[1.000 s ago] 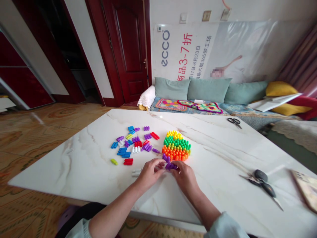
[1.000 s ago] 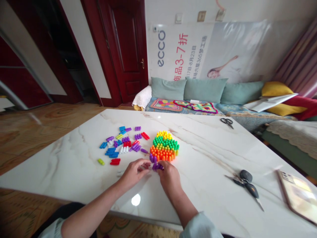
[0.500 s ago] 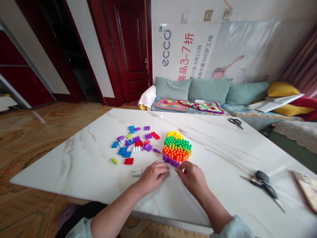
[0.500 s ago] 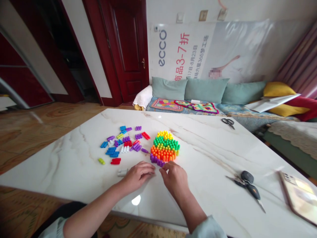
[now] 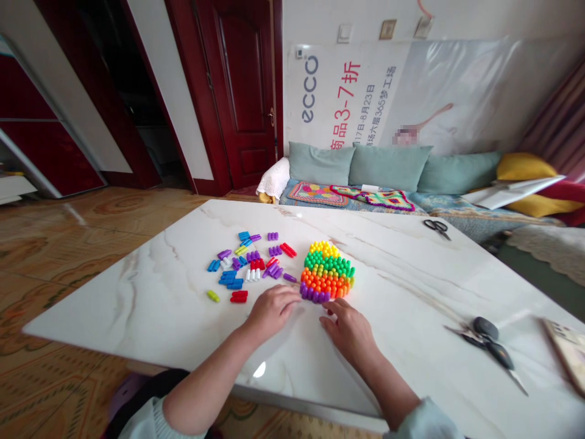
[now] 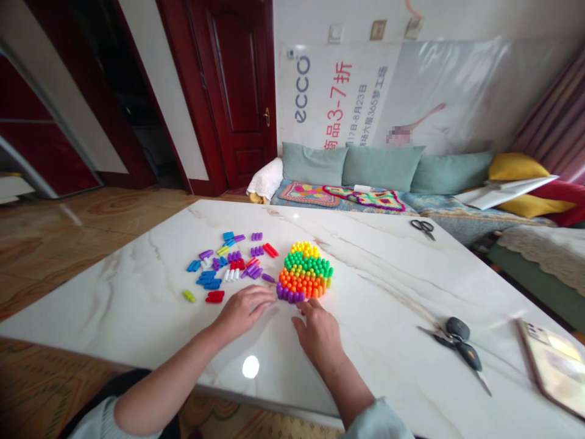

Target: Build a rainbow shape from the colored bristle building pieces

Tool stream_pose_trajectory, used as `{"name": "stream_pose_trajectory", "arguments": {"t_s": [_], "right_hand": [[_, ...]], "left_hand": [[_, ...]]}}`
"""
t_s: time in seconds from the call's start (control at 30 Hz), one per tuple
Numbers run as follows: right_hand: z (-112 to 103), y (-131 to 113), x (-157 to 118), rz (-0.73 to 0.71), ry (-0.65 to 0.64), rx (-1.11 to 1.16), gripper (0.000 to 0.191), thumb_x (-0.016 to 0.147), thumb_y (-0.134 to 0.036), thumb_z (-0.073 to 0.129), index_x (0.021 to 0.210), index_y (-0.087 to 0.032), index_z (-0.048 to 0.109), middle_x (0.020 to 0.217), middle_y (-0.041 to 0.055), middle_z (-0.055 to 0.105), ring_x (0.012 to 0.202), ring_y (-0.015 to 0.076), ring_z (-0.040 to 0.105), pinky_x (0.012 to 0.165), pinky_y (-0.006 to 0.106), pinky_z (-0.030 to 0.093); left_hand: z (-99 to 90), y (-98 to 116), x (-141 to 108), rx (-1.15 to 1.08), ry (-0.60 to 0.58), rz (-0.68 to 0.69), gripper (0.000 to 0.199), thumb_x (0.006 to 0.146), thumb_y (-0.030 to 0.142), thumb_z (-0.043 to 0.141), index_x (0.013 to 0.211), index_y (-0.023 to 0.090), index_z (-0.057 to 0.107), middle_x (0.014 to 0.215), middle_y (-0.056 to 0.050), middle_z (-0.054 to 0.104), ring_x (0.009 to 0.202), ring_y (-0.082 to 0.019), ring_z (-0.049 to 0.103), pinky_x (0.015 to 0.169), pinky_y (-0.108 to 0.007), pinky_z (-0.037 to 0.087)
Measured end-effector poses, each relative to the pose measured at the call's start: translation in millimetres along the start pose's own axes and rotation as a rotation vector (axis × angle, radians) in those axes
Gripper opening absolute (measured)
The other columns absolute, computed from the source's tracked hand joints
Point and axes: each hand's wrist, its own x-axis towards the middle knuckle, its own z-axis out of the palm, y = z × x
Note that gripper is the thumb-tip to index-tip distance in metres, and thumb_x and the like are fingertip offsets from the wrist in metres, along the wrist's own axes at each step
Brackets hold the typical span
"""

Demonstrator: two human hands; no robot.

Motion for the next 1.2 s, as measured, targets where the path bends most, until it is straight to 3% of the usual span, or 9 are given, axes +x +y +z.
{"name": "stream_pose_trajectory", "arguments": {"t_s": [0.13, 0.27, 0.37, 0.43, 0.6, 0.9, 1.07, 1.13, 1.2], "right_hand": [[1.9, 0.0, 0.6, -0.01, -0.019, -0.005, 0.019, 0.084, -0.024, 0.053, 0.098, -0.021, 0.065, 0.096, 0.0024, 0.064, 0.078, 0.0153, 0.061, 0.063, 0.025, 0.036], [3.1, -0.7, 0.4, -0.021, -0.027, -0.012, 0.018, 0.084, -0.023, 0.052, 0.095, -0.021, 0.065, 0.094, 0.002, 0.063, 0.076, 0.0144, 0.06, 0.062, 0.024, 0.034], [3.8, -0.1, 0.4, -0.023, -0.029, -0.02, 0.016, 0.084, -0.022, 0.052, 0.094, -0.021, 0.065, 0.094, 0.0021, 0.062, 0.075, 0.0138, 0.059, 0.062, 0.024, 0.033], [4.4, 0.4, 0.5, -0.027, -0.029, -0.026, 0.015, 0.084, -0.022, 0.052, 0.092, -0.022, 0.065, 0.093, 0.002, 0.062, 0.075, 0.0134, 0.059, 0.061, 0.024, 0.033], [5.2, 0.3, 0.8, -0.036, -0.036, -0.032, 0.014, 0.085, -0.022, 0.053, 0.092, -0.021, 0.065, 0.094, 0.0019, 0.061, 0.073, 0.0128, 0.059, 0.061, 0.024, 0.032], [5.2, 1.1, -0.2, -0.041, -0.039, -0.028, 0.014, 0.084, -0.022, 0.053, 0.091, -0.021, 0.065, 0.094, 0.0013, 0.06, 0.074, 0.013, 0.059, 0.062, 0.024, 0.033], [6.3, 1.8, 1.1, -0.038, -0.044, -0.035, 0.014, 0.084, -0.023, 0.053, 0.091, -0.022, 0.065, 0.093, 0.0012, 0.061, 0.075, 0.0133, 0.059, 0.061, 0.024, 0.033], [6.4, 1.6, 1.6, -0.037, -0.043, -0.038, 0.014, 0.084, -0.023, 0.053, 0.09, -0.022, 0.065, 0.094, 0.0012, 0.061, 0.075, 0.0133, 0.06, 0.062, 0.024, 0.033], [6.0, 0.9, 1.6, -0.035, -0.042, -0.039, 0.013, 0.084, -0.023, 0.053, 0.089, -0.022, 0.065, 0.094, 0.0014, 0.061, 0.075, 0.0132, 0.06, 0.062, 0.024, 0.034]], "left_hand": [[-20.5, -35.9, 10.9, 0.169, 0.158, -0.158, 0.041, 0.084, 0.007, 0.045, 0.119, 0.019, 0.062, 0.119, -0.007, 0.064, 0.114, -0.021, 0.056, 0.102, -0.039, 0.044], [-13.2, -57.5, 15.2, 0.28, 0.03, -0.173, 0.055, 0.082, 0.008, 0.048, 0.136, 0.017, 0.047, 0.14, -0.011, 0.048, 0.132, -0.025, 0.04, 0.111, -0.045, 0.033], [-0.7, -59.1, 14.9, 0.344, -0.001, -0.156, 0.045, 0.085, 0.016, 0.052, 0.13, 0.019, 0.053, 0.141, -0.012, 0.046, 0.134, -0.029, 0.036, 0.112, -0.05, 0.028], [2.6, -56.2, 15.0, 0.349, 0.01, -0.153, 0.038, 0.084, 0.016, 0.055, 0.122, 0.019, 0.059, 0.131, -0.011, 0.054, 0.127, -0.028, 0.043, 0.11, -0.047, 0.032], [-2.6, -47.6, 15.7, 0.285, 0.012, -0.215, 0.031, 0.08, 0.009, 0.057, 0.108, 0.02, 0.064, 0.109, -0.009, 0.061, 0.105, -0.023, 0.056, 0.093, -0.036, 0.046], [-6.5, -46.1, 14.6, 0.257, 0.038, -0.243, 0.029, 0.078, 0.008, 0.06, 0.103, 0.022, 0.067, 0.102, -0.008, 0.062, 0.099, -0.023, 0.058, 0.09, -0.035, 0.046], [-8.8, -43.1, 18.2, 0.071, 0.206, -0.361, 0.027, 0.074, 0.01, 0.061, 0.098, 0.021, 0.068, 0.099, -0.007, 0.064, 0.094, -0.022, 0.059, 0.088, -0.036, 0.047], [-9.3, -42.6, 21.0, -0.171, 0.292, -0.519, 0.024, 0.073, 0.016, 0.064, 0.096, 0.02, 0.068, 0.093, -0.006, 0.066, 0.084, -0.02, 0.061, 0.079, -0.033, 0.049], [-11.0, -42.4, 23.9, -0.556, 0.389, -0.687, 0.024, 0.072, 0.023, 0.066, 0.096, 0.018, 0.067, 0.084, -0.005, 0.067, 0.073, -0.018, 0.061, 0.064, -0.028, 0.049]]}}
